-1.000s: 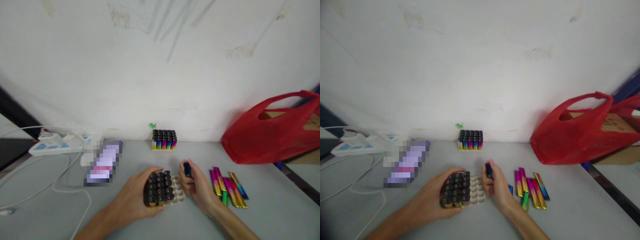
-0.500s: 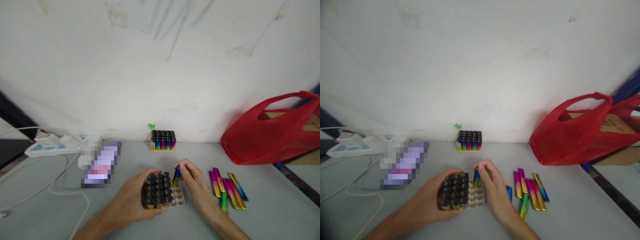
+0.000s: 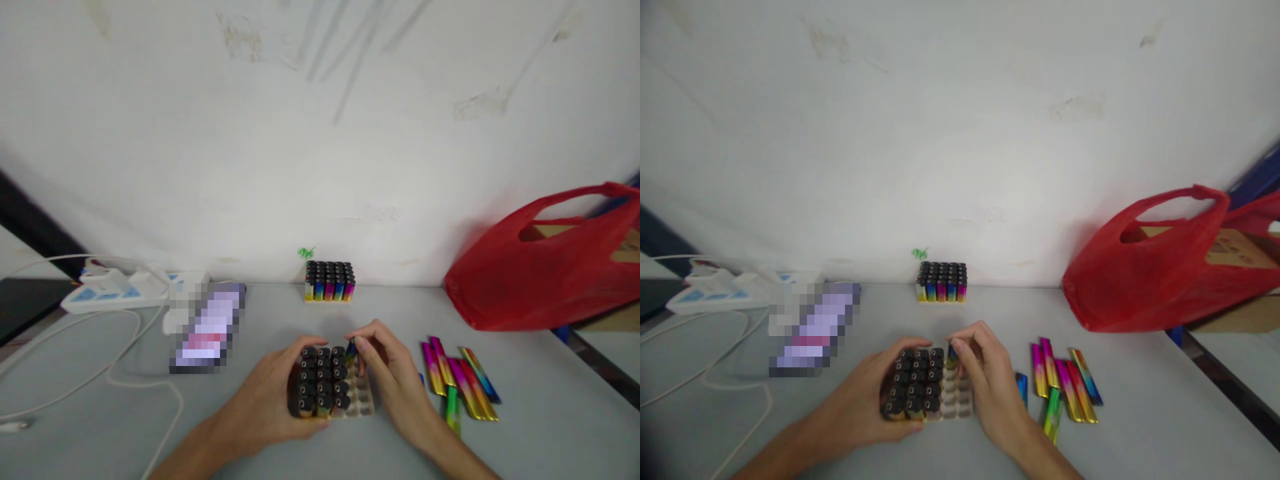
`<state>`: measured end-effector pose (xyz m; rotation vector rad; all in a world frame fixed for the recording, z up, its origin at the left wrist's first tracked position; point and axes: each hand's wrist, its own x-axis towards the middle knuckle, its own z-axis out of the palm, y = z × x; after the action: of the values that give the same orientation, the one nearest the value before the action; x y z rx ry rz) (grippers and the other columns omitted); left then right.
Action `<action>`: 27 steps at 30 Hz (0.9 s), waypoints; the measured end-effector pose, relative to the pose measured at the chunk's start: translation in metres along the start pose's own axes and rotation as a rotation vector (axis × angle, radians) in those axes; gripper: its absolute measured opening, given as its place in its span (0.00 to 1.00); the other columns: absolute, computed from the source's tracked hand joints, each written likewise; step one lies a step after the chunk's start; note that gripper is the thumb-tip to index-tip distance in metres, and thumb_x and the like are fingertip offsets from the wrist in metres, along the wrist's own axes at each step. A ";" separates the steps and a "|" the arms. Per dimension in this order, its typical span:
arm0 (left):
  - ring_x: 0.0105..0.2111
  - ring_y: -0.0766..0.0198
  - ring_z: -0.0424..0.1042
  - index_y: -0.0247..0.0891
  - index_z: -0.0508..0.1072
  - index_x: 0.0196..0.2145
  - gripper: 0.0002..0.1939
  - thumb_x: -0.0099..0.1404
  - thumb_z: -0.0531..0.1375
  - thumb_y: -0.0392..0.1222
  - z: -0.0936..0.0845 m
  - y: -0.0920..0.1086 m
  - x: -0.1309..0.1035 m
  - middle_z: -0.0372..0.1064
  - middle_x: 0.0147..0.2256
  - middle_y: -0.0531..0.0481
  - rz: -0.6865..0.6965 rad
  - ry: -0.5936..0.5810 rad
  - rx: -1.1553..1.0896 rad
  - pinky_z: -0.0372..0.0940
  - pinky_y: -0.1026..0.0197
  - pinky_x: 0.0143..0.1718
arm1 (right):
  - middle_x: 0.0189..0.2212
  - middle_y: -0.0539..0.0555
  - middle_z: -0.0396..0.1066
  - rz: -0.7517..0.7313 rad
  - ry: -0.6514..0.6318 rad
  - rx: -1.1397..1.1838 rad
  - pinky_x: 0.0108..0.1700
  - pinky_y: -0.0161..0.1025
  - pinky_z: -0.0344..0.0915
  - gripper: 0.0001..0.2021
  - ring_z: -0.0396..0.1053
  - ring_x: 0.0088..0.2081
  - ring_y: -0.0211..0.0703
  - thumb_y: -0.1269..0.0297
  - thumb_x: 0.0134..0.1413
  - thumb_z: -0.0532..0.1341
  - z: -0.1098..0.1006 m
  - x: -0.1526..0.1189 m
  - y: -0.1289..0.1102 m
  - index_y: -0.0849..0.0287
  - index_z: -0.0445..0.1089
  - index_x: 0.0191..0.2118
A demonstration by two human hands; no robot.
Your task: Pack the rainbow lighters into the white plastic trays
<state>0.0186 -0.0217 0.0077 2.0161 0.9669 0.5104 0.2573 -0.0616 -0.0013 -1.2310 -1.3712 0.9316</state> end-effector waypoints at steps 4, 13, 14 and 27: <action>0.54 0.48 0.82 0.49 0.68 0.63 0.43 0.52 0.76 0.36 0.000 0.001 0.000 0.81 0.54 0.53 0.012 0.007 0.025 0.74 0.56 0.54 | 0.33 0.50 0.71 0.013 -0.001 -0.018 0.39 0.40 0.64 0.15 0.70 0.35 0.45 0.49 0.77 0.61 0.000 -0.001 0.002 0.54 0.78 0.44; 0.53 0.48 0.82 0.50 0.69 0.62 0.42 0.51 0.76 0.36 -0.001 0.000 0.001 0.81 0.54 0.53 0.014 -0.005 0.009 0.73 0.56 0.55 | 0.36 0.50 0.72 0.005 -0.065 -0.085 0.42 0.39 0.64 0.15 0.71 0.39 0.44 0.52 0.80 0.58 0.000 -0.004 -0.003 0.55 0.76 0.44; 0.53 0.48 0.81 0.50 0.69 0.62 0.42 0.51 0.76 0.36 -0.001 -0.001 0.001 0.81 0.54 0.53 0.013 -0.007 0.015 0.73 0.55 0.55 | 0.37 0.50 0.73 -0.010 -0.074 -0.110 0.43 0.39 0.65 0.15 0.71 0.39 0.44 0.52 0.80 0.58 0.000 -0.005 -0.004 0.55 0.76 0.44; 0.56 0.46 0.80 0.49 0.69 0.63 0.44 0.51 0.79 0.39 -0.002 -0.003 0.000 0.80 0.57 0.51 0.021 -0.011 0.043 0.71 0.52 0.59 | 0.28 0.54 0.78 0.158 0.066 -1.127 0.35 0.45 0.55 0.11 0.78 0.32 0.57 0.61 0.74 0.53 -0.038 0.012 -0.018 0.53 0.73 0.46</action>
<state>0.0161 -0.0195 0.0057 2.0671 0.9583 0.4926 0.2919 -0.0558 0.0249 -2.1846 -1.8187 0.1276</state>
